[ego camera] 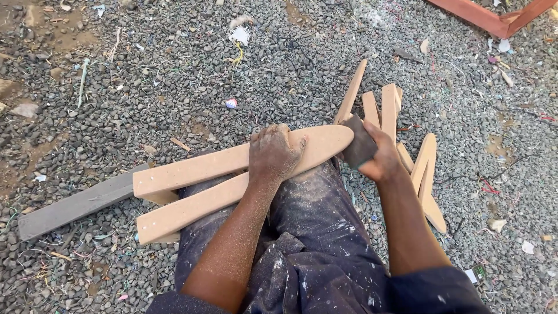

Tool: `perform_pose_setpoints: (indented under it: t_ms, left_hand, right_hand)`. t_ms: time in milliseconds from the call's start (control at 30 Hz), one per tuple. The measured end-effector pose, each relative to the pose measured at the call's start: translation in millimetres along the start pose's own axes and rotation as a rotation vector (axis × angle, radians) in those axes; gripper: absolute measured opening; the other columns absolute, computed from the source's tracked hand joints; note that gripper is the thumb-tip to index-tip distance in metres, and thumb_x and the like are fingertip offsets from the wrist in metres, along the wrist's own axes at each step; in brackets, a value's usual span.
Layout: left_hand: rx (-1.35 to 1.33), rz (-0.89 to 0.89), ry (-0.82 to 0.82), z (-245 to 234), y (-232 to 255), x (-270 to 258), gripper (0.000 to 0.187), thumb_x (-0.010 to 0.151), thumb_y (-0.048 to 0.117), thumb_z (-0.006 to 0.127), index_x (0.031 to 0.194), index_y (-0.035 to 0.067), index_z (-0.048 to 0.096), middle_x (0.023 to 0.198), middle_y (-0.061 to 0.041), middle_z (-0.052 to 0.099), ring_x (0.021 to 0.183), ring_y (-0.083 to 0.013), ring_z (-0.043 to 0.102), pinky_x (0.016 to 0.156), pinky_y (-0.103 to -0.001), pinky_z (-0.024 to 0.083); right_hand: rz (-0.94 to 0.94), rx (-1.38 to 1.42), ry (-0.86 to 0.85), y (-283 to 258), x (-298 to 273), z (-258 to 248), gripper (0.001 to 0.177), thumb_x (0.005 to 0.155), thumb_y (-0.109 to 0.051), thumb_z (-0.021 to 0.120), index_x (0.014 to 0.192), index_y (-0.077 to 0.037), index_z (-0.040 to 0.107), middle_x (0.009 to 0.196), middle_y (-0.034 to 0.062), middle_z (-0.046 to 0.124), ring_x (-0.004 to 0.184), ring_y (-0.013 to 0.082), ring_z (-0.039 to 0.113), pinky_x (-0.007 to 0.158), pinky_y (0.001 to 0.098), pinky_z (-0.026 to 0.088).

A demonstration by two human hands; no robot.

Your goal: Sanding wooden furniture components by hand using sandpaper to smooth the surfaces.

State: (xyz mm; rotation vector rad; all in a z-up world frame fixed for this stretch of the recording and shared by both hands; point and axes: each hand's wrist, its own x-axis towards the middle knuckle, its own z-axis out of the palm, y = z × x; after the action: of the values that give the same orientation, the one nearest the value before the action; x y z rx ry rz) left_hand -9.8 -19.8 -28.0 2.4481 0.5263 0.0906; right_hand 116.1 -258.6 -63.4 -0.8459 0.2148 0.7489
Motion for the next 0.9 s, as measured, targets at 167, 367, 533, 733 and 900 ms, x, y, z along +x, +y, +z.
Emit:
perform_pose_setpoints:
  t_ms: [167,367,533,733,900]
  left_hand:
    - [0.007,0.009,0.032,-1,-3,0,0.043,0.084,0.051,0.065,0.109,0.015,0.067,0.109,-0.011,0.069,0.119,-0.0307,0.064,0.104,-0.047,0.046]
    - [0.043,0.026,0.018,-1,-5,1,0.042,0.084,0.051,0.062,0.107,0.017,0.067,0.107,-0.009,0.069,0.117,-0.0284,0.065,0.103,-0.044,0.045]
    - [0.047,0.043,-0.003,2,-5,3,0.039,0.082,0.049,0.062,0.104,0.017,0.067,0.106,-0.01,0.069,0.116,-0.0295,0.065,0.101,-0.045,0.047]
    - [0.006,-0.005,-0.016,-3,-5,1,0.048,0.083,0.055,0.062,0.112,0.016,0.066,0.113,-0.01,0.068,0.122,-0.0296,0.062,0.107,-0.045,0.044]
    - [0.066,0.039,0.033,2,-8,5,0.044,0.084,0.054,0.062,0.108,0.017,0.067,0.106,-0.009,0.069,0.117,-0.0289,0.065,0.103,-0.045,0.046]
  right_hand:
    - [-0.067,0.034,-0.012,6,40,-4,0.038,0.097,-0.034,0.06,0.121,-0.006,0.069,0.119,0.0194,0.072,0.109,0.0354,0.071,0.102,0.0539,0.054]
    - [0.016,0.03,0.007,4,-41,42,0.047,0.096,-0.039,0.059,0.128,-0.005,0.065,0.12,0.0216,0.07,0.105,0.0385,0.069,0.088,0.0618,0.056]
    - [0.013,0.037,0.014,3,-19,21,0.05,0.096,-0.039,0.058,0.131,-0.004,0.063,0.124,0.021,0.068,0.109,0.0375,0.068,0.092,0.0627,0.053]
    - [-0.139,0.2,0.138,27,56,-30,0.043,0.097,-0.033,0.056,0.127,-0.003,0.065,0.127,0.0205,0.069,0.117,0.0389,0.067,0.109,0.0598,0.047]
    - [-0.278,-0.057,0.433,62,-12,43,0.044,0.101,-0.04,0.051,0.135,-0.011,0.051,0.133,0.0125,0.063,0.122,0.0263,0.063,0.11,0.0503,0.046]
